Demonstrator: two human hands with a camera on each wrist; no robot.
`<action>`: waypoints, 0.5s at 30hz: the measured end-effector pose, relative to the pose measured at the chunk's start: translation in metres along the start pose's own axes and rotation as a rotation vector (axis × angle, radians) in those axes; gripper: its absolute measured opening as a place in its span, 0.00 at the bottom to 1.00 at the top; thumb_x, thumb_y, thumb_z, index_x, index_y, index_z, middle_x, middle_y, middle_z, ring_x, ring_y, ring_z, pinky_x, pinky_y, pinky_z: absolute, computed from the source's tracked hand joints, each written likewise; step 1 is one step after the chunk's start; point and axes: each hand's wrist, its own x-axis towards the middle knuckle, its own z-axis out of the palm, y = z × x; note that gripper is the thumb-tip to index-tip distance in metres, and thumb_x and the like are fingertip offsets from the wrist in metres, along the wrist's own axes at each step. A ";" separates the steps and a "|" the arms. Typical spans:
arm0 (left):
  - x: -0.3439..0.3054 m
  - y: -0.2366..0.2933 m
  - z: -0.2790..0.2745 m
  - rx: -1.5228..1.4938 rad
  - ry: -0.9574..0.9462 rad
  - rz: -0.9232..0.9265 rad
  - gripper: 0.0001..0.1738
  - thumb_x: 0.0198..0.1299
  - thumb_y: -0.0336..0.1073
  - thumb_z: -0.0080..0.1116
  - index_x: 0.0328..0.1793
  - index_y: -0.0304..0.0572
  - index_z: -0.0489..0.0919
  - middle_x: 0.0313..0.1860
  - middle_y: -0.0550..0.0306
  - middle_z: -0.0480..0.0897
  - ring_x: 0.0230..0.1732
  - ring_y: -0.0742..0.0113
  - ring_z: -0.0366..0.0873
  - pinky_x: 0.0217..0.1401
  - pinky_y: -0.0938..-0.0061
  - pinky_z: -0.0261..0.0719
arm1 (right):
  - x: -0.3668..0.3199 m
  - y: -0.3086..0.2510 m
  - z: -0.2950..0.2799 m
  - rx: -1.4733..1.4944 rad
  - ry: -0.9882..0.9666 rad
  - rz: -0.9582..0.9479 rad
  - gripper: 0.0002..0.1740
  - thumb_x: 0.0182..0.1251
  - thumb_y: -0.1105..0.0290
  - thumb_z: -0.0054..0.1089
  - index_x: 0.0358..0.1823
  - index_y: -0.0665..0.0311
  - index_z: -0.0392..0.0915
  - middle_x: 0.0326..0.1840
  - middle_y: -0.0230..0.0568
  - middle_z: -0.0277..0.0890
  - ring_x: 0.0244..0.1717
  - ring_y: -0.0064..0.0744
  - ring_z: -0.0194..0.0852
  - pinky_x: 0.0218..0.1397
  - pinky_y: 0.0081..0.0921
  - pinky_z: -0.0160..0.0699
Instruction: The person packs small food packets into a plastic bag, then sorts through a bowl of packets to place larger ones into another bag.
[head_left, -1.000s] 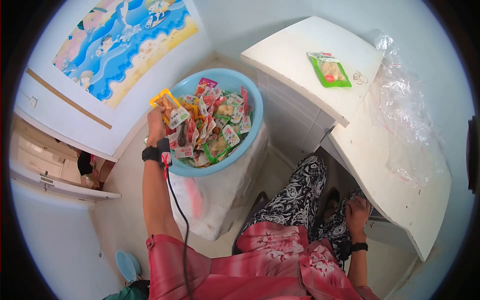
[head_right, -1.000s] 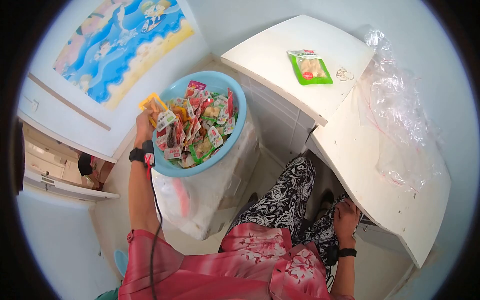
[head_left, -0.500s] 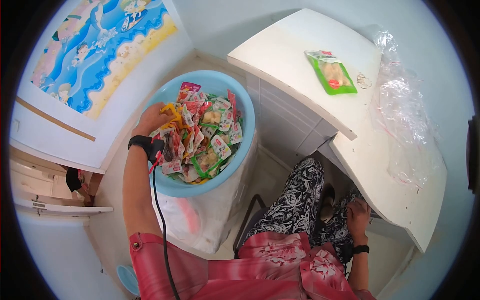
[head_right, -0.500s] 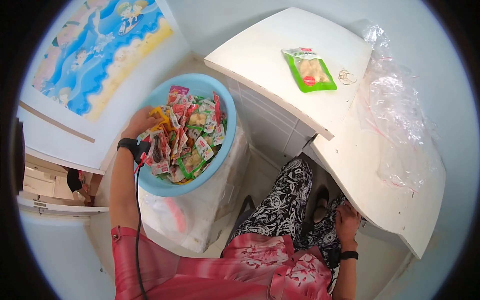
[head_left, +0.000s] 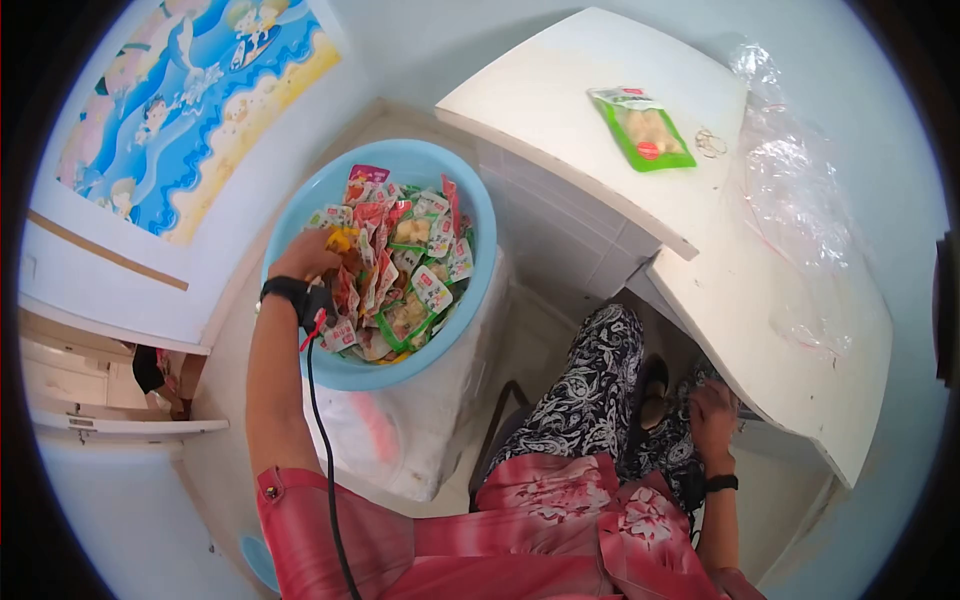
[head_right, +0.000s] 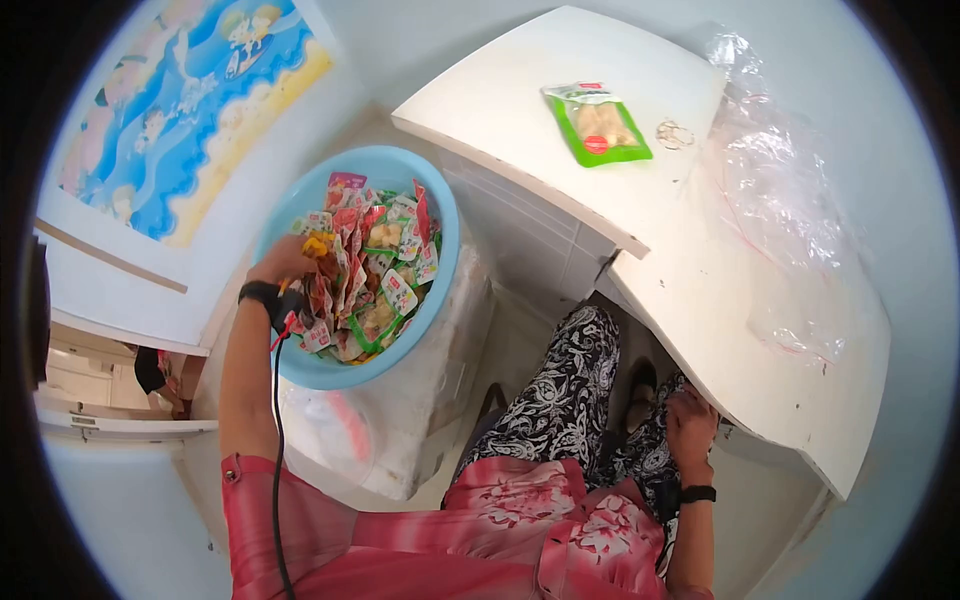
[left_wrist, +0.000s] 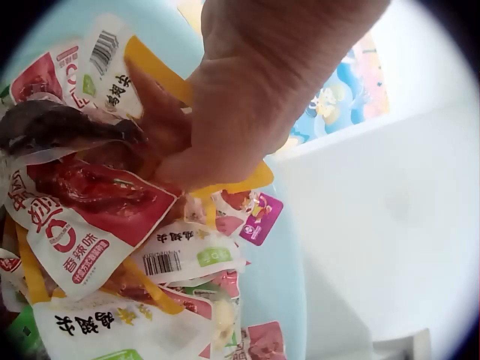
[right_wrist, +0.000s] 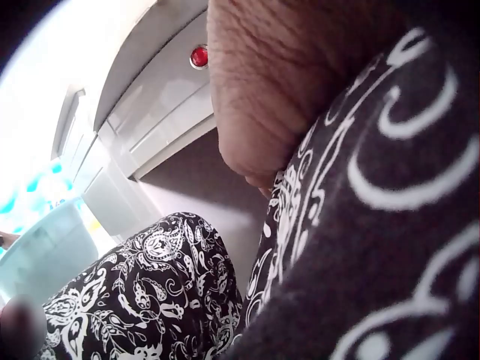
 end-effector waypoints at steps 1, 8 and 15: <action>-0.001 -0.007 0.004 -0.064 0.023 -0.018 0.28 0.48 0.44 0.71 0.54 0.36 0.85 0.49 0.36 0.88 0.52 0.37 0.84 0.56 0.54 0.82 | -0.001 0.000 0.001 0.024 0.009 0.009 0.05 0.58 0.77 0.63 0.35 0.62 0.85 0.45 0.39 0.87 0.63 0.46 0.80 0.71 0.49 0.69; -0.051 -0.013 -0.028 -0.529 0.072 -0.159 0.24 0.59 0.45 0.70 0.54 0.33 0.84 0.41 0.50 0.88 0.42 0.62 0.85 0.51 0.62 0.81 | 0.000 0.001 0.005 0.048 0.054 -0.019 0.05 0.57 0.77 0.65 0.34 0.62 0.85 0.41 0.41 0.87 0.61 0.46 0.80 0.71 0.49 0.69; -0.130 0.041 -0.078 -0.916 0.366 -0.052 0.21 0.67 0.40 0.68 0.60 0.34 0.83 0.49 0.58 0.87 0.52 0.70 0.82 0.61 0.72 0.77 | -0.001 0.002 0.007 0.088 0.107 -0.056 0.04 0.58 0.77 0.65 0.35 0.62 0.85 0.41 0.42 0.87 0.60 0.46 0.80 0.70 0.49 0.70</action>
